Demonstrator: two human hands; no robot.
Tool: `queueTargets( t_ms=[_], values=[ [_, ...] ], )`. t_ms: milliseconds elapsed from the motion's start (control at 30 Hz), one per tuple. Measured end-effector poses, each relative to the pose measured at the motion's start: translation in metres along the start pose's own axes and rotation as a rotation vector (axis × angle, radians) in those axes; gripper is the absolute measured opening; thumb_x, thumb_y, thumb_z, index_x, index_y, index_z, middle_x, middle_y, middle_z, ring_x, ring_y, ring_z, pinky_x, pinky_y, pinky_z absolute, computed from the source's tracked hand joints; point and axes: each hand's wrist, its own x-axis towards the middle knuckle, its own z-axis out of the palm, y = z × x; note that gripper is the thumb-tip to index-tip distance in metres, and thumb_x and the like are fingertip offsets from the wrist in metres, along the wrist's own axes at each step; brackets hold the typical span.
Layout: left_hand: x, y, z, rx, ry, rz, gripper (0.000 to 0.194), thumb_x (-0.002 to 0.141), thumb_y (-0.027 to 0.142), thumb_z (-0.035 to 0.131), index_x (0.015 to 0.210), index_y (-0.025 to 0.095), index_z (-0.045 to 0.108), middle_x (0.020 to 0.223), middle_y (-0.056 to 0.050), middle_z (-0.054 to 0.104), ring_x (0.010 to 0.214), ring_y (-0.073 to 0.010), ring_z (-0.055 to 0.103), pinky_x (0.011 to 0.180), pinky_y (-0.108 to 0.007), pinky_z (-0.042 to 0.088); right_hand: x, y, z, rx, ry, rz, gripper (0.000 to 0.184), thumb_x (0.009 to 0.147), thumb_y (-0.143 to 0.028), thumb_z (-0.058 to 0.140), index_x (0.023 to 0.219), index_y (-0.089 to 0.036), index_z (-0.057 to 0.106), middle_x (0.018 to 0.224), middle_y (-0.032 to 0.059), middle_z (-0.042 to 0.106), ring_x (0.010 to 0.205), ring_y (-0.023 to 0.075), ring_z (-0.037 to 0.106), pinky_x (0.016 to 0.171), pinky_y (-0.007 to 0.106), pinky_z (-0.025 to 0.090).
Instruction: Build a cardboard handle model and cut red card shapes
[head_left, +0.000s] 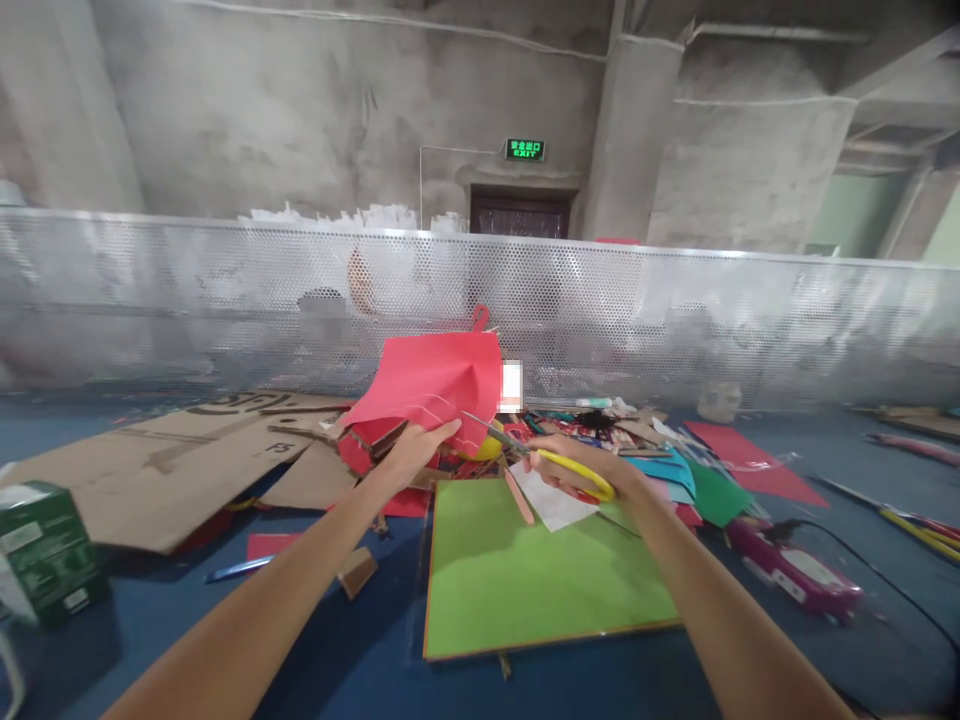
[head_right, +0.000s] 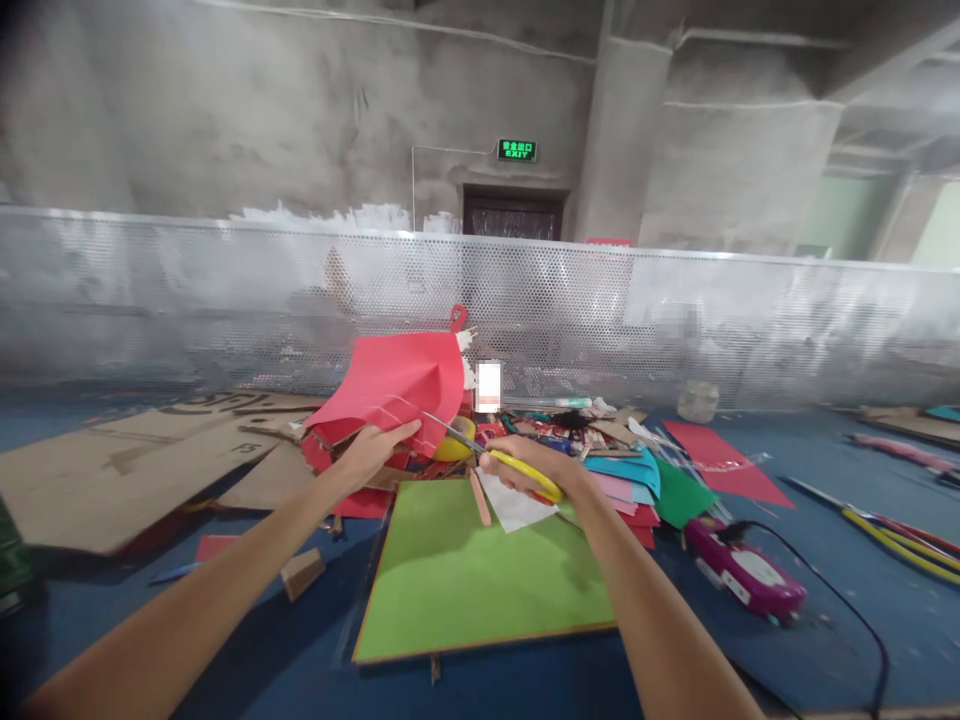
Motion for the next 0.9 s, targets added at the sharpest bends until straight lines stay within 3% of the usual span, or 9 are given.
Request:
queueTargets(
  t_ms=[133, 367, 567, 900],
  values=[
    [-0.0023, -0.0008, -0.0009, 0.039, 0.029, 0.016, 0.035, 0.064, 0.05, 0.081, 0.054, 0.02, 0.064, 0.055, 0.0, 0.066, 0.072, -0.0241, 0.068, 0.064, -0.029, 0.052, 0.0007, -0.0014, 0.0019, -0.013, 0.011, -0.026, 0.04, 0.09, -0.058, 0.054, 0.085, -0.019, 0.05, 0.067, -0.0042, 0.051, 0.039, 0.0055, 0.043, 0.032, 0.017, 0.033],
    [-0.0065, 0.0026, 0.005, 0.007, -0.029, 0.022, 0.036, 0.068, 0.051, 0.078, 0.068, 0.016, 0.072, 0.072, -0.006, 0.074, 0.071, -0.0241, 0.07, 0.069, -0.034, 0.055, 0.0062, 0.0046, 0.0021, -0.059, 0.04, -0.015, 0.044, 0.093, -0.061, 0.05, 0.093, -0.018, 0.056, 0.067, -0.0022, 0.054, 0.046, 0.0072, 0.047, 0.04, 0.018, 0.037],
    [-0.0046, 0.0005, 0.0052, -0.046, -0.023, 0.028, 0.032, 0.066, 0.048, 0.081, 0.068, 0.017, 0.071, 0.074, -0.004, 0.075, 0.071, -0.0227, 0.069, 0.07, -0.033, 0.056, 0.0065, 0.0043, 0.0016, -0.088, 0.05, 0.021, 0.044, 0.092, -0.063, 0.05, 0.09, -0.019, 0.055, 0.064, -0.0013, 0.055, 0.046, 0.0088, 0.048, 0.04, 0.019, 0.036],
    [-0.0059, 0.0039, 0.0079, -0.203, -0.088, -0.123, 0.041, 0.054, 0.049, 0.089, 0.065, 0.015, 0.069, 0.065, -0.005, 0.071, 0.066, -0.0233, 0.069, 0.058, -0.033, 0.057, 0.0074, 0.0065, 0.003, -0.073, 0.037, -0.03, 0.049, 0.095, -0.063, 0.045, 0.1, -0.016, 0.058, 0.068, -0.0012, 0.054, 0.05, 0.0081, 0.049, 0.041, 0.017, 0.036]
  ],
)
